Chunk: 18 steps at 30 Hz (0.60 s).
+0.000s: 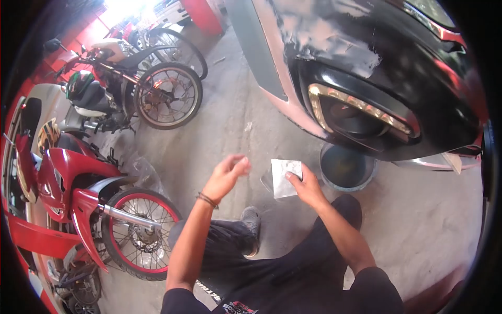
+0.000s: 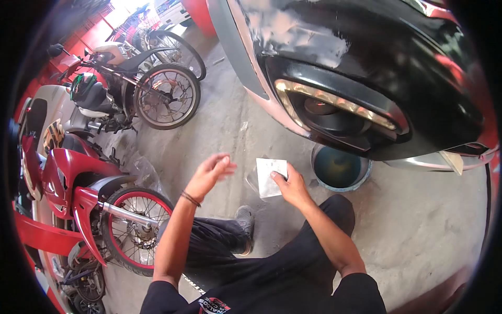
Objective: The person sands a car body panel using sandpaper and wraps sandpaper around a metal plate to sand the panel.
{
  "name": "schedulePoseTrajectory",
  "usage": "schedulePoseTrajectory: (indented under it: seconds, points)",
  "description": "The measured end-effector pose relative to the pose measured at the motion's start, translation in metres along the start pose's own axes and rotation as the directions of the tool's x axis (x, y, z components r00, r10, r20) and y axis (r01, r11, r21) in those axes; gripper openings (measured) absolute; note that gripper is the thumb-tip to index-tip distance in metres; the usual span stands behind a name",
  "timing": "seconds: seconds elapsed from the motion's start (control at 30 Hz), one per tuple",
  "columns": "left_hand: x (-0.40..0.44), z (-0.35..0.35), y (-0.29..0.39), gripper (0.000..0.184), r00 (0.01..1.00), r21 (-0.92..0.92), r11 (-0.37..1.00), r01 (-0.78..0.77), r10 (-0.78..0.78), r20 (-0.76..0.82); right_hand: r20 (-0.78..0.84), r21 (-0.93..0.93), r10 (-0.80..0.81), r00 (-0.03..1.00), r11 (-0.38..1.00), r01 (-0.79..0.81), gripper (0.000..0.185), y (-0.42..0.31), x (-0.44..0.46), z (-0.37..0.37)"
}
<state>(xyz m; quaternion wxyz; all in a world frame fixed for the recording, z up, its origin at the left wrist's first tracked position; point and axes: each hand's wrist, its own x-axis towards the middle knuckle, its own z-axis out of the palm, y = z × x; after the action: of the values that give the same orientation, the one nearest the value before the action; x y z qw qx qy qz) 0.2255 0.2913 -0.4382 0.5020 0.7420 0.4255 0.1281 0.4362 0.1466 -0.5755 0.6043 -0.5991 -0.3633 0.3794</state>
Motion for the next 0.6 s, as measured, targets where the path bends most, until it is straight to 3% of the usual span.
schedulePoseTrajectory:
  seconds: [0.03, 0.07, 0.13, 0.17, 0.2, 0.27, 0.3, 0.33, 0.4, 0.43, 0.5, 0.53, 0.6]
  points:
    - [-0.008, 0.006, -0.005, 0.049, 0.973, -0.326, 0.917, 0.229, -0.203, 0.112, -0.040, 0.014, -0.019, 0.999, 1.000, 0.020, 0.035, -0.017, -0.003, 0.002]
    - [-0.011, 0.016, -0.012, 0.049, 0.975, -0.333, 0.917, 0.219, -0.191, 0.115, -0.044, 0.003, -0.027, 0.999, 1.000, 0.027, 0.035, -0.035, -0.006, 0.007]
    - [-0.016, 0.039, -0.012, 0.045, 0.986, -0.410, 0.912, 0.028, 0.043, 0.161, -0.050, 0.205, -0.112, 0.992, 0.971, 0.120, 0.038, -0.065, -0.012, 0.019]
    - [-0.018, 0.041, -0.003, 0.040, 0.975, -0.496, 0.866, -0.060, 0.158, 0.158, -0.035, 0.160, -0.135, 0.990, 0.977, 0.139, 0.036, -0.074, -0.013, 0.021]
    - [-0.018, 0.038, 0.005, 0.040, 0.973, -0.506, 0.860, -0.064, 0.166, 0.158, -0.036, 0.148, -0.137, 0.990, 0.979, 0.141, 0.036, -0.088, -0.013, 0.019]
    - [-0.014, 0.028, 0.013, 0.040, 0.971, -0.531, 0.823, -0.202, 0.238, -0.002, -0.116, -0.076, -0.256, 0.960, 0.966, 0.248, 0.031, -0.127, -0.012, 0.014]
    - [-0.009, 0.021, 0.014, 0.045, 0.957, -0.511, 0.810, -0.289, 0.252, -0.142, -0.225, -0.172, -0.408, 0.885, 0.911, 0.376, 0.029, -0.153, -0.013, 0.014]
    - [-0.004, 0.008, 0.021, 0.046, 0.939, -0.529, 0.776, -0.343, 0.263, -0.223, -0.226, -0.182, -0.408, 0.884, 0.910, 0.373, 0.029, -0.176, -0.014, 0.008]
    - [-0.001, -0.023, 0.049, 0.044, 0.896, -0.534, 0.722, -0.440, 0.308, -0.320, -0.220, 0.275, -0.134, 0.966, 0.942, 0.193, 0.032, -0.212, -0.015, -0.005]
    - [0.010, -0.039, 0.045, 0.034, 0.896, -0.476, 0.761, -0.440, 0.337, -0.289, -0.218, 0.261, -0.125, 0.968, 0.948, 0.181, 0.032, -0.220, -0.015, -0.008]
    - [0.028, -0.043, 0.039, 0.024, 0.923, -0.587, 0.712, -0.385, 0.283, -0.262, -0.063, 0.325, -0.064, 0.996, 0.942, 0.081, 0.035, -0.236, -0.013, -0.013]
    - [0.036, -0.042, 0.032, 0.022, 0.937, -0.653, 0.672, -0.350, 0.267, -0.227, -0.062, 0.302, -0.064, 0.996, 0.950, 0.080, 0.035, -0.248, -0.010, -0.015]
    - [0.048, -0.030, 0.024, 0.019, 0.952, -0.731, 0.612, -0.301, 0.233, -0.198, -0.002, -0.128, -0.410, 0.912, 0.905, 0.406, 0.037, -0.281, -0.003, -0.018]
